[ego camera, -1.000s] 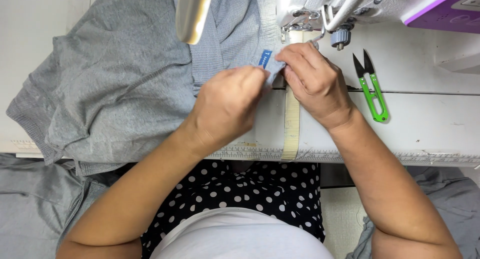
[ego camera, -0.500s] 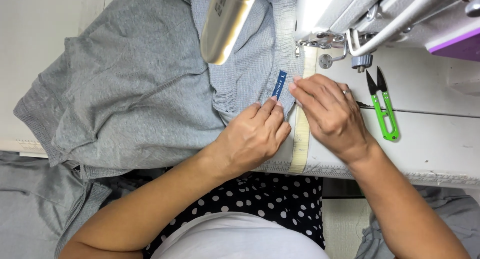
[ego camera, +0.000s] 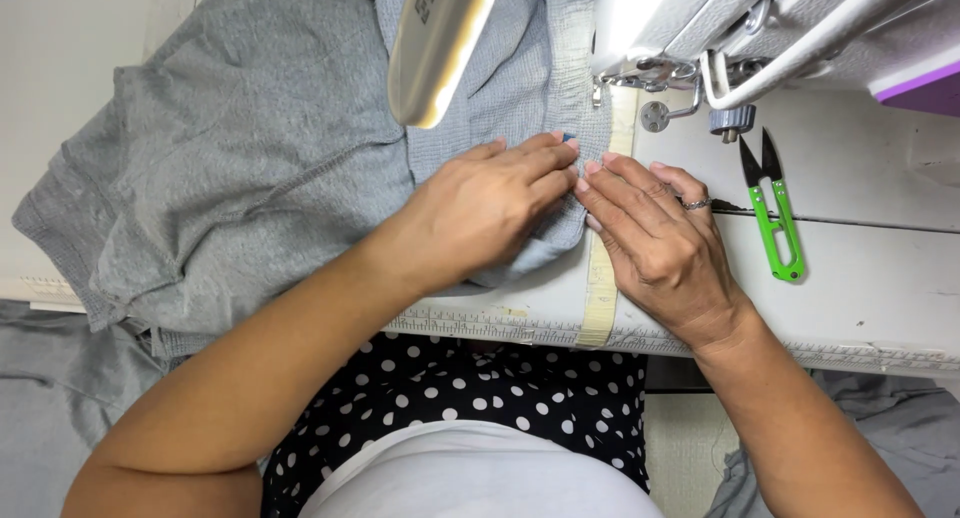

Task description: Trimming loose threads from a grey garment using thread snips at a sewing workstation

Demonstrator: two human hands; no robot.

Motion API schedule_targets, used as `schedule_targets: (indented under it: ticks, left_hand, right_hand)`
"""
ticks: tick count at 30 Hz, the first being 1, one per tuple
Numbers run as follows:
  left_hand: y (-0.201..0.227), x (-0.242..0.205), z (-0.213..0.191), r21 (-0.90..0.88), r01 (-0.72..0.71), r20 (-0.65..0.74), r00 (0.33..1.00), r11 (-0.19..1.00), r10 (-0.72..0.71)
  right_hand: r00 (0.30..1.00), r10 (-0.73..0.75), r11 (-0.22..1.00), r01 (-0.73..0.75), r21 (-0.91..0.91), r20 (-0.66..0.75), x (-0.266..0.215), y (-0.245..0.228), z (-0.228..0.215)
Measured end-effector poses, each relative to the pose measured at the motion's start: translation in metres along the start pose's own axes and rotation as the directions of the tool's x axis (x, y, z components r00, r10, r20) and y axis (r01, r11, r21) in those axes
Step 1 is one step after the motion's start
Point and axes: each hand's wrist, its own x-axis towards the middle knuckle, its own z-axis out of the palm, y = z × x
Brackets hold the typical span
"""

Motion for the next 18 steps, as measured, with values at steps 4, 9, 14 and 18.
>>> schedule_targets:
  ticks: [4,9,14,18]
  left_hand:
    - [-0.003,-0.005,0.011,-0.137,0.057,0.01,0.998,0.989,-0.056]
    - [-0.005,-0.003,0.015,-0.128,0.071,0.063,0.996,0.989,-0.063]
    - [-0.009,0.004,0.019,-0.117,0.1,0.049,0.994,0.988,-0.095]
    - [-0.015,0.013,0.025,-0.104,0.111,0.026,0.994,0.988,-0.109]
  right_hand:
    - [1.0,-0.011,1.0,0.011,0.014,-0.007,0.004,0.0,-0.002]
    - [1.0,-0.022,0.999,0.022,0.024,0.004,0.007,0.003,-0.003]
    - [1.0,-0.031,0.999,0.031,0.01,0.005,0.012,0.01,0.0]
    - [0.999,-0.035,0.999,0.035,-0.002,0.002,0.019,0.018,0.003]
